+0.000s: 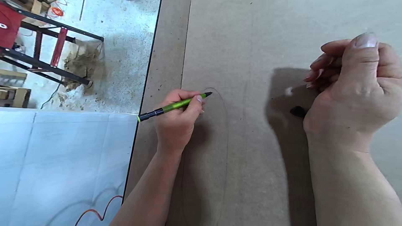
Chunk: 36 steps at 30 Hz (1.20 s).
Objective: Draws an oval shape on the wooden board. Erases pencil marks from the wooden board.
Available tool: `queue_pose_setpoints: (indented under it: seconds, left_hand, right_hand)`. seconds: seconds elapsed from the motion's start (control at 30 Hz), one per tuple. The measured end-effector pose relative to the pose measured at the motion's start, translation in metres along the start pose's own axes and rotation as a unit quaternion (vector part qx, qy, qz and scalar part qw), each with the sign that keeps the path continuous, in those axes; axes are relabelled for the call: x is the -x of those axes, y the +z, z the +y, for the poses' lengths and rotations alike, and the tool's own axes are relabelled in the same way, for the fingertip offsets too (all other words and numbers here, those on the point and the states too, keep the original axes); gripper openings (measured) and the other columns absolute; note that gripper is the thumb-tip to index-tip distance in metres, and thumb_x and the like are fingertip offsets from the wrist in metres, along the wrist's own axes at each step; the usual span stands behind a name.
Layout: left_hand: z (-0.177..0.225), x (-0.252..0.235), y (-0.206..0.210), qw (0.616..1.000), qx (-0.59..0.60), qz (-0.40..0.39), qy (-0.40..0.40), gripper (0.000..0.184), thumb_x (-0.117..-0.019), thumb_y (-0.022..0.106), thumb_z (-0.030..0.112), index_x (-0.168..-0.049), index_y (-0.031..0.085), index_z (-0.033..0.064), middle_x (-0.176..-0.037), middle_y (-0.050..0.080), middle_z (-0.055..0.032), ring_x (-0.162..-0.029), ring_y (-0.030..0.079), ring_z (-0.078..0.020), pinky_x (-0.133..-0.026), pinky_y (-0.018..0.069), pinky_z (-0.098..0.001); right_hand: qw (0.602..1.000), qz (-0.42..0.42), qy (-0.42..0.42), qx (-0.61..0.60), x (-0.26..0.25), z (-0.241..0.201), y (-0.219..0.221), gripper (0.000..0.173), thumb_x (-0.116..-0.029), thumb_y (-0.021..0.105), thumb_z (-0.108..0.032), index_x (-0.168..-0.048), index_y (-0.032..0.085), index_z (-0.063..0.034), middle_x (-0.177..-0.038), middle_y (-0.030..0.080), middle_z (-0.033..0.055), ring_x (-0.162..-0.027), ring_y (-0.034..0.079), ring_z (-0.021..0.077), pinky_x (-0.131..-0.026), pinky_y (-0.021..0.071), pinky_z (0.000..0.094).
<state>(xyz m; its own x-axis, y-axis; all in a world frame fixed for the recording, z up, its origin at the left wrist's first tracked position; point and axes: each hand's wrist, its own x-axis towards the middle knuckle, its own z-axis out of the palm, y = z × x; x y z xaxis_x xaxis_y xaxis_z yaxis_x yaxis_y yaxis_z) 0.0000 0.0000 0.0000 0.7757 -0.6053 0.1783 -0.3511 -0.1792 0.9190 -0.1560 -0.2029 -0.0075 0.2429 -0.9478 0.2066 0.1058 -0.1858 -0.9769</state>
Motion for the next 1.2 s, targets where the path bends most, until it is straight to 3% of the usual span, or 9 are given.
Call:
queue_pose_setpoints:
  seconds: [0.27, 0.43, 0.73, 0.93, 1.07, 1.2]
  left_hand:
    - [0.001, -0.001, -0.001, 1.0, 0.014, -0.005, -0.009, 0.007, -0.0962, 0.066, 0.004, -0.101, 0.069, 0.0007, -0.085, 0.077, -0.0084, -0.071, 0.075, -0.0167, -0.065, 0.0651, -0.0295]
    - [0.002, 0.001, -0.015, 0.993, 0.048, -0.104, -0.019, 0.007, -0.0949, 0.065, 0.001, -0.1, 0.069, 0.0036, -0.085, 0.074, -0.0065, -0.069, 0.072, -0.0151, -0.062, 0.0624, -0.0273]
    - [-0.001, -0.004, -0.006, 0.998, 0.043, -0.045, -0.009, 0.007, -0.0977, 0.065, 0.002, -0.103, 0.068, -0.0001, -0.086, 0.077, -0.0095, -0.073, 0.075, -0.0177, -0.067, 0.066, -0.031]
    - [-0.008, -0.007, -0.036, 0.96, 0.101, -0.26, 0.026, 0.01, -0.0912, 0.073, 0.012, -0.096, 0.072, 0.0028, -0.088, 0.075, -0.0069, -0.069, 0.07, -0.0129, -0.059, 0.0602, -0.0263]
    - [-0.002, 0.001, -0.05, 0.925, 0.078, -0.37, 0.031, 0.008, -0.0904, 0.071, 0.013, -0.093, 0.071, 0.005, -0.085, 0.073, -0.0042, -0.063, 0.066, -0.01, -0.052, 0.0558, -0.0225]
    - [-0.004, 0.008, -0.054, 0.897, 0.08, -0.43, 0.066, 0.005, -0.0863, 0.072, 0.01, -0.089, 0.071, 0.0055, -0.083, 0.072, -0.0013, -0.068, 0.067, -0.0086, -0.057, 0.0585, -0.023]
  right_hand:
    - [1.0, 0.003, -0.001, 0.003, -0.001, 0.0, 0.0, 0.031, -0.1126, 0.041, -0.023, -0.101, 0.067, -0.011, -0.078, 0.066, -0.0063, -0.065, 0.064, 0.0072, -0.058, 0.0556, 0.0231]
    - [1.0, 0.004, -0.002, 0.003, 0.0, 0.0, 0.0, 0.031, -0.1127, 0.041, -0.023, -0.101, 0.067, -0.0113, -0.078, 0.066, -0.0065, -0.066, 0.065, 0.0071, -0.058, 0.0558, 0.0229]
    - [1.0, -0.004, -0.009, 0.0, -0.001, 0.003, -0.001, 0.032, -0.113, 0.039, -0.022, -0.101, 0.066, -0.0114, -0.079, 0.067, -0.0065, -0.066, 0.064, 0.0076, -0.058, 0.0557, 0.0241]
    - [1.0, -0.006, -0.012, 0.0, -0.002, 0.005, -0.002, 0.033, -0.113, 0.039, -0.024, -0.1, 0.067, -0.0103, -0.078, 0.067, -0.0059, -0.065, 0.065, 0.0082, -0.059, 0.0565, 0.0247]
    - [1.0, -0.015, -0.002, 0.013, -0.004, 0.008, -0.005, 0.034, -0.1134, 0.038, -0.025, -0.104, 0.067, -0.0088, -0.081, 0.067, -0.0043, -0.068, 0.065, 0.0093, -0.061, 0.0563, 0.0246]
    - [1.0, -0.016, -0.002, 0.003, -0.006, 0.012, -0.005, 0.03, -0.1127, 0.039, -0.019, -0.102, 0.065, -0.008, -0.08, 0.066, -0.0036, -0.066, 0.064, 0.0091, -0.058, 0.0557, 0.0233]
